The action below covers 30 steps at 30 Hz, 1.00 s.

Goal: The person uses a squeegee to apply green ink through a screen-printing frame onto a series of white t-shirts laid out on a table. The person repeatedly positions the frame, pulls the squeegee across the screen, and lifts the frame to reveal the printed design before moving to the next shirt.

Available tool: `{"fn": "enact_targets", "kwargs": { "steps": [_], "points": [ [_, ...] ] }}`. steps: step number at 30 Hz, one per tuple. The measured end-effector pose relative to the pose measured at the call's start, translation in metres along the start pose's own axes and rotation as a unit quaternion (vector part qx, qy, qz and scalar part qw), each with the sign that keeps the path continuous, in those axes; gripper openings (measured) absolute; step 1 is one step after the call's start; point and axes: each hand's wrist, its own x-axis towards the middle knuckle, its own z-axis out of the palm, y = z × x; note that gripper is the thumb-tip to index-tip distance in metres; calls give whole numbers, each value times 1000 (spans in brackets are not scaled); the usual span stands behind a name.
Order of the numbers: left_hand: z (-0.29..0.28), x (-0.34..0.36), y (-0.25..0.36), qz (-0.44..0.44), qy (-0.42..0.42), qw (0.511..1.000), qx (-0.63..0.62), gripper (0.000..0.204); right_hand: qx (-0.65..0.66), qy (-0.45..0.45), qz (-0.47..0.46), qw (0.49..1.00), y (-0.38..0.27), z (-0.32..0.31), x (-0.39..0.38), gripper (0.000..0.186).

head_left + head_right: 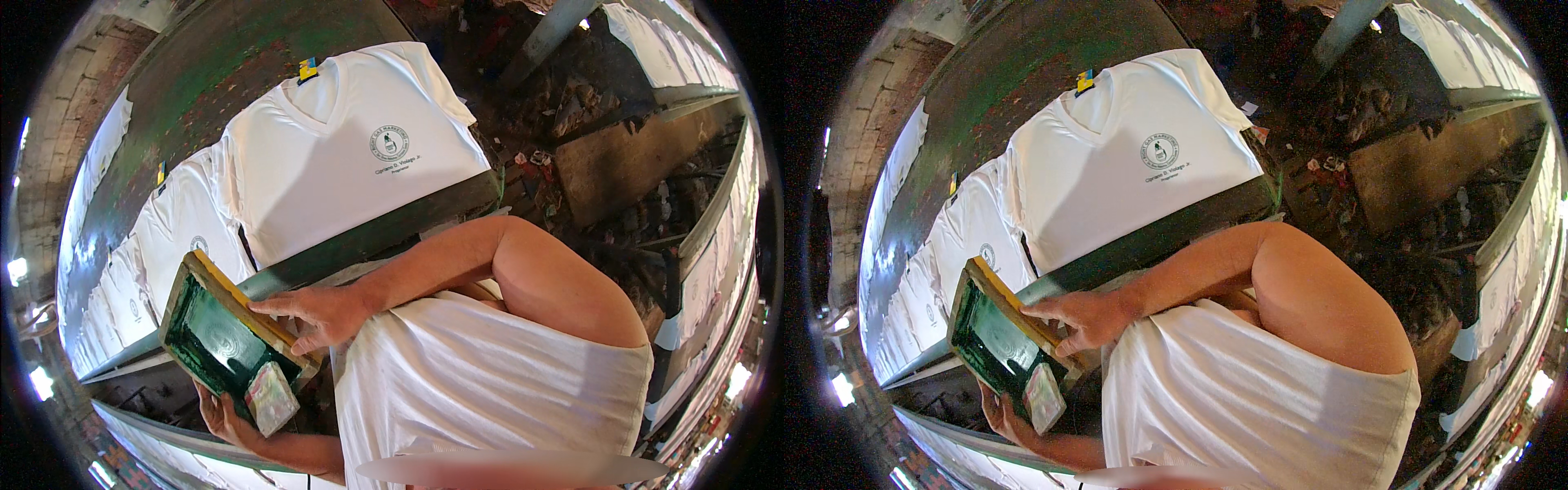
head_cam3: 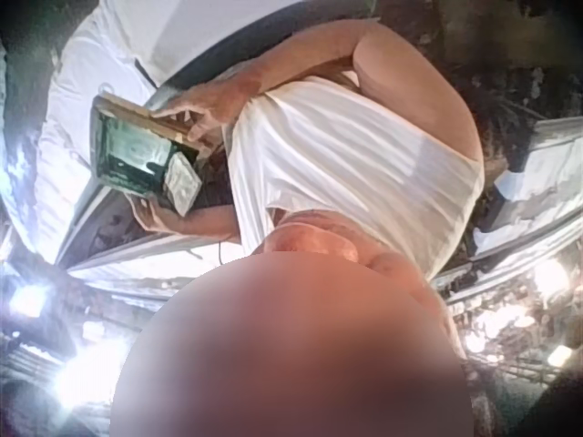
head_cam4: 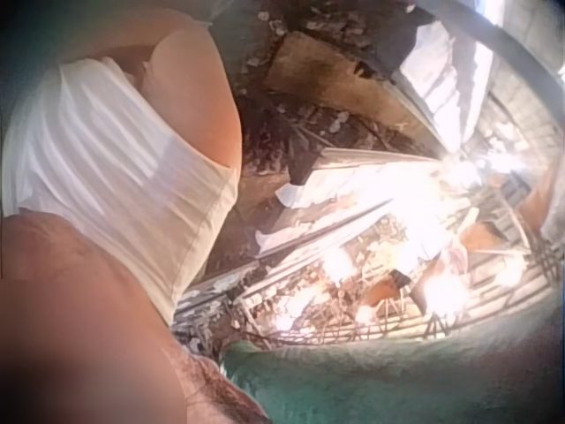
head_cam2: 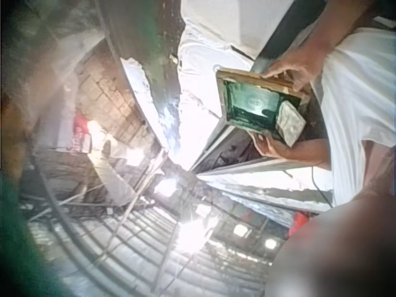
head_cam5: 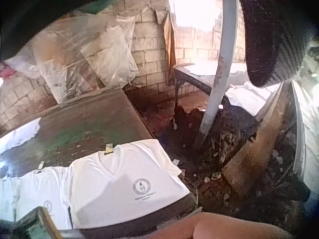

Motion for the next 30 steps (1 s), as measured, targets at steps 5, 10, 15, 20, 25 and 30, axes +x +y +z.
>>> {"fn": "enact_targets", "kwargs": {
  "steps": [5,10,15,20,25,30],
  "points": [
    [4,4,-4,11,-12,1000,-22,54,-79,76,-74,991,10,1,4,86],
    [0,2,-13,10,4,1000,-16,54,-13,109,-88,990,12,5,12,79],
    [-8,-8,-16,7,35,999,-32,53,-26,101,-102,989,16,10,27,75],
    [-33,-11,-21,-8,63,998,-21,54,-73,107,-154,980,32,31,56,73],
    [-64,-8,-40,-5,98,995,-21,53,-112,94,-168,975,46,58,86,76],
    [-104,-2,-64,-6,88,996,-14,53,-162,56,-131,977,57,85,119,83]
  ]
}}
